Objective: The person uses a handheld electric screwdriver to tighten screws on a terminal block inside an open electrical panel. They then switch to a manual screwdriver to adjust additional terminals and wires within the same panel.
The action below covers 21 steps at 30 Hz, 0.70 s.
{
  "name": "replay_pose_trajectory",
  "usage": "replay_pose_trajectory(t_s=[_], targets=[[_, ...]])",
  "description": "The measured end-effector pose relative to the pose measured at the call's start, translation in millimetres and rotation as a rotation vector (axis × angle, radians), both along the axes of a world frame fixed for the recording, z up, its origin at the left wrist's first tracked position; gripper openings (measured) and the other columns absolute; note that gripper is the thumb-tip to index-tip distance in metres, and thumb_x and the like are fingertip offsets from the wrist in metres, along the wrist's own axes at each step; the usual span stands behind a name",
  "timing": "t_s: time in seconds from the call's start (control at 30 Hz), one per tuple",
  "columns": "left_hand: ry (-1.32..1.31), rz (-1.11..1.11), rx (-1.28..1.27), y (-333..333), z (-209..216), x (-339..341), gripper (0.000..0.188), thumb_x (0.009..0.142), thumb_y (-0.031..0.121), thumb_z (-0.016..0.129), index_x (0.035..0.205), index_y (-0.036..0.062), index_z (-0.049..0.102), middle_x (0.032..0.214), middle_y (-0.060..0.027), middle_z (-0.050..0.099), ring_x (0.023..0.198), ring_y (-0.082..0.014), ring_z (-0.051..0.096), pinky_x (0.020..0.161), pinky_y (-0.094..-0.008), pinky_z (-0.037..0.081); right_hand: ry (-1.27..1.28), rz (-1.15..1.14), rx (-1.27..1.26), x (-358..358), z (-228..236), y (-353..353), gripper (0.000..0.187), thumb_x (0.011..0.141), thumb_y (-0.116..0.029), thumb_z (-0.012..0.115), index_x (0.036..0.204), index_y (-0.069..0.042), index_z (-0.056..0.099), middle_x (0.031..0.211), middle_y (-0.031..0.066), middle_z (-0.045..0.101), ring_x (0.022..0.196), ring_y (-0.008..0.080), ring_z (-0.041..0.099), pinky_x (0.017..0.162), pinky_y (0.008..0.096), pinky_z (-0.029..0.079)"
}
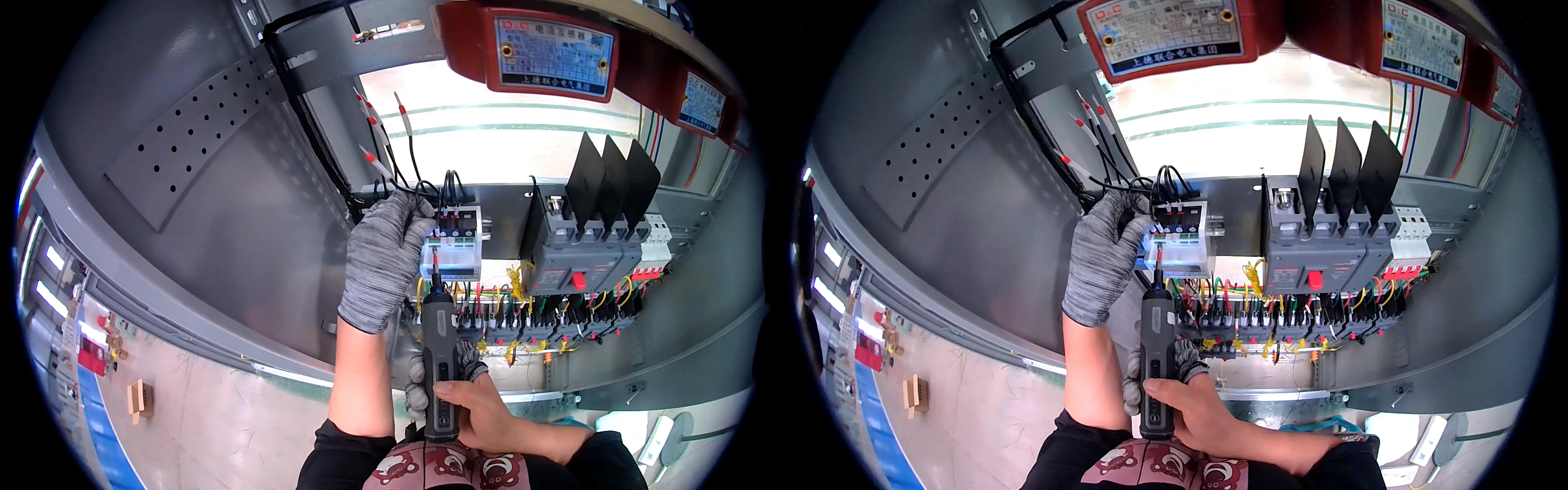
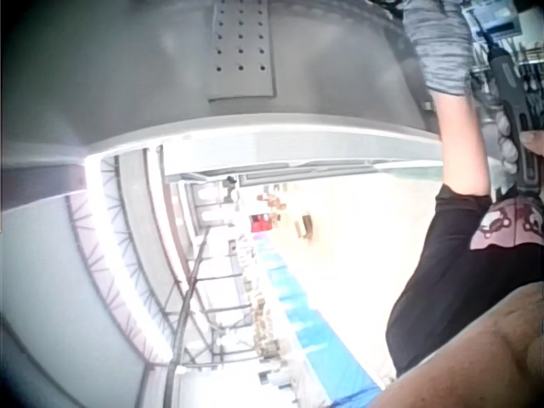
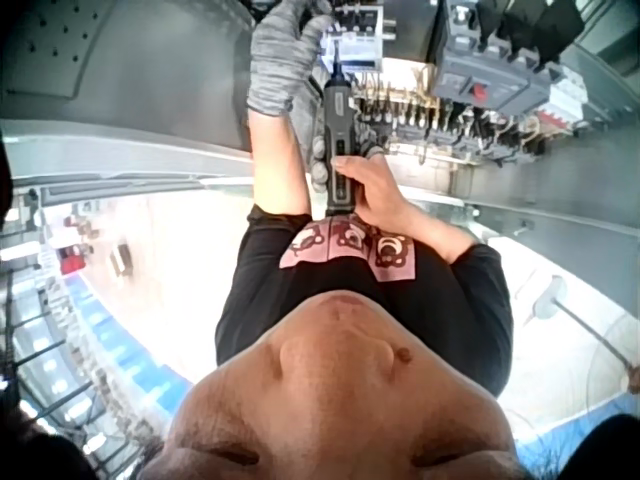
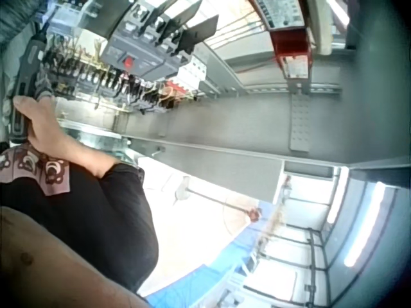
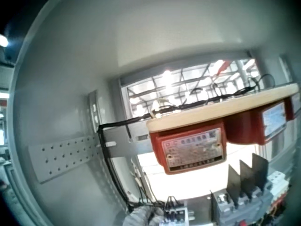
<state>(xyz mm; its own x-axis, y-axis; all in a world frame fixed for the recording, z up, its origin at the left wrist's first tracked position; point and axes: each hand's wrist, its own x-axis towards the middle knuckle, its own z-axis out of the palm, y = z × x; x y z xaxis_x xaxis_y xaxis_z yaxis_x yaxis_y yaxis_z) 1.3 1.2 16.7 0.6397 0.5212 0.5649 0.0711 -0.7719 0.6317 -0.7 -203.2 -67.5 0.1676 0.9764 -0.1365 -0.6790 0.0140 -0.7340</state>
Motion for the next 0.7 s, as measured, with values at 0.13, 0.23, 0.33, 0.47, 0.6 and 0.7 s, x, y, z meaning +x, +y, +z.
replay_pose_trajectory(t_s=[0.13, 0.23, 0.33, 0.47, 0.6, 0.7], targets=[[-0.106, 0.028, -0.010, 0, -11, 0, 0.013, 0.082, 0.008, 0.063, 0.093, 0.0026, 0.062, 0.082, -0.0114, 0.063, 0.079, -0.0243, 0.061, 0.073, -0.0338, 0.049, -0.390, -0.054, 0.171, -2, -19, -1, 0.032, 0.083, 0.006, 0.059, 0.114, -0.004, 0.055, 0.091, 0.0113, 0.064, 0.079, 0.0215, 0.066, 0.069, 0.0316, 0.054], [-0.135, -0.021, -0.118, 6, -19, 1, 0.014, 0.082, 0.003, 0.063, 0.096, 0.0009, 0.061, 0.080, -0.0078, 0.063, 0.074, -0.0129, 0.060, 0.071, -0.0269, 0.049, -0.503, -0.071, 0.226, 0, -19, -1, 0.027, 0.086, 0.003, 0.057, 0.113, -0.001, 0.055, 0.092, 0.0101, 0.064, 0.081, 0.0191, 0.066, 0.070, 0.0307, 0.054], [-0.055, 0.049, 0.126, -1, -12, -1, 0.015, 0.082, 0.004, 0.064, 0.096, 0.0012, 0.061, 0.083, -0.0082, 0.064, 0.075, -0.0143, 0.061, 0.072, -0.0270, 0.049, -0.648, -0.167, 0.353, 3, -3, -3, 0.021, 0.090, -0.004, 0.054, 0.111, 0.002, 0.055, 0.093, 0.0081, 0.064, 0.083, 0.0150, 0.065, 0.071, 0.0293, 0.053], [-0.082, 0.074, 0.216, -3, -14, -2, 0.014, 0.081, 0.004, 0.066, 0.095, 0.0019, 0.062, 0.084, -0.0077, 0.065, 0.075, -0.0145, 0.062, 0.072, -0.0274, 0.050, -0.596, -0.229, 0.411, 3, 3, -5, 0.022, 0.093, -0.009, 0.052, 0.110, 0.005, 0.055, 0.093, 0.0066, 0.064, 0.085, 0.0110, 0.064, 0.072, 0.0281, 0.053], [-0.122, 0.060, 0.143, -2, -18, 1, 0.013, 0.081, 0.003, 0.066, 0.093, 0.0020, 0.064, 0.084, -0.0073, 0.065, 0.076, -0.0141, 0.062, 0.072, -0.0273, 0.050, -0.205, -0.114, 0.269, -2, 1, -6, 0.022, 0.093, -0.009, 0.052, 0.110, 0.004, 0.055, 0.093, 0.0074, 0.064, 0.085, 0.0115, 0.064, 0.072, 0.0285, 0.053], [-0.138, 0.051, 0.094, -2, -18, -1, 0.012, 0.080, 0.003, 0.067, 0.092, 0.0022, 0.065, 0.084, -0.0071, 0.066, 0.075, -0.0142, 0.062, 0.072, -0.0274, 0.050, -0.190, -0.093, 0.255, 1, 3, -5, 0.022, 0.092, -0.009, 0.053, 0.110, 0.004, 0.055, 0.092, 0.0074, 0.063, 0.084, 0.0123, 0.064, 0.071, 0.0288, 0.054]])
